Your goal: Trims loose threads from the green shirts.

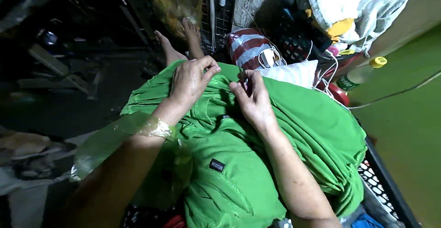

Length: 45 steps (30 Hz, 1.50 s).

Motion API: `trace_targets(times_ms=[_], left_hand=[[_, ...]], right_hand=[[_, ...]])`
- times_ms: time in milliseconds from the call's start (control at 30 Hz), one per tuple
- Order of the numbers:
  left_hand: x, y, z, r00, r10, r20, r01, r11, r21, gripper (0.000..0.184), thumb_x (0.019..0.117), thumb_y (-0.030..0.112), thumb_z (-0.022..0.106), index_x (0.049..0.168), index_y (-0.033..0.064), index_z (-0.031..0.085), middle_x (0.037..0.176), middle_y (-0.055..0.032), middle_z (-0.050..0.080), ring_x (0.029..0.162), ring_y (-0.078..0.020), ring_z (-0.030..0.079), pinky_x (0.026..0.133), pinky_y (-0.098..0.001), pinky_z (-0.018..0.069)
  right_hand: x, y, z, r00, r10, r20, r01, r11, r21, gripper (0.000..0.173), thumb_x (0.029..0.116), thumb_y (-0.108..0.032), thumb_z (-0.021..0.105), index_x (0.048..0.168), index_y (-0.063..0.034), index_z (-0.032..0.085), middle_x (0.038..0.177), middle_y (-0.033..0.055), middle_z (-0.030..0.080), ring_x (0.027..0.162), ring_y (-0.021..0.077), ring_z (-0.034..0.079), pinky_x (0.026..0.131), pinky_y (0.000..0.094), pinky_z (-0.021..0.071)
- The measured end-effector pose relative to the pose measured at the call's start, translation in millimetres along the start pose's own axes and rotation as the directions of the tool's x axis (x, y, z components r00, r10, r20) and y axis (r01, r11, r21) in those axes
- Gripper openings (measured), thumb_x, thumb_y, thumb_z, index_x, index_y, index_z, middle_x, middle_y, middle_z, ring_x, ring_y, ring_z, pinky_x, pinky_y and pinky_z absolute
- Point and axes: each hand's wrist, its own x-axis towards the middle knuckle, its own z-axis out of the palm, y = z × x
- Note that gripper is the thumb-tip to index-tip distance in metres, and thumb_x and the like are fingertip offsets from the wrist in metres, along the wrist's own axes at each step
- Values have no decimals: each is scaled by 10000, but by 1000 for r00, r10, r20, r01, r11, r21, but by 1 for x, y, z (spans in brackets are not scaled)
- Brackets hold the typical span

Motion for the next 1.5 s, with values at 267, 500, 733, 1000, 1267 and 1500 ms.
trace_targets(times_ms=[267,500,733,1000,1267,1500], left_hand=[[-2,0,7,989,130,-70,-121,985,123,281,1042,242,580,1032,-4,716,907,-213,700,814,-382,684,770,-555,489],[-4,0,8,987,141,-70,-131,982,135,280,1042,227,581,1023,-19,713,918,-221,706,846,-395,696,789,-565,499],[-5,1,5,997,42,-66,-37,997,73,303,1062,220,543,1082,-37,701,949,-234,721,882,-407,711,824,-587,520],[2,-4,-8,981,-170,-90,164,984,-70,411,1068,304,523,1293,-27,618,1312,-266,592,1208,-352,596,1028,-481,469],[4,2,-5,984,87,153,-101,991,83,212,1013,169,630,1017,-7,749,1042,-233,696,1035,-394,663,941,-561,492],[7,10,-4,950,44,309,-129,956,263,280,1081,167,498,1056,-61,660,1094,-282,631,1084,-480,623,899,-616,489]], right_hand=[[11,-15,5,983,109,145,-36,901,-433,280,982,-114,642,1249,-26,642,1075,206,679,983,376,675,810,580,519],[20,-14,6,969,194,154,-112,898,-424,258,998,-133,633,1234,-30,639,1016,174,697,949,349,680,823,572,516],[29,-1,4,965,211,155,-161,945,-285,191,996,-119,615,1163,-50,676,972,140,696,879,298,667,788,551,517],[25,3,1,957,279,80,-271,958,-98,279,1048,-175,564,1283,-24,570,1042,143,680,902,233,667,843,443,532],[23,8,3,971,231,66,-225,970,-89,254,1037,-157,571,1261,-36,577,1001,129,684,856,226,671,806,441,539],[15,0,-2,977,179,112,-151,962,-226,298,1006,-150,612,1276,-25,605,1005,154,697,894,290,684,808,519,543]])
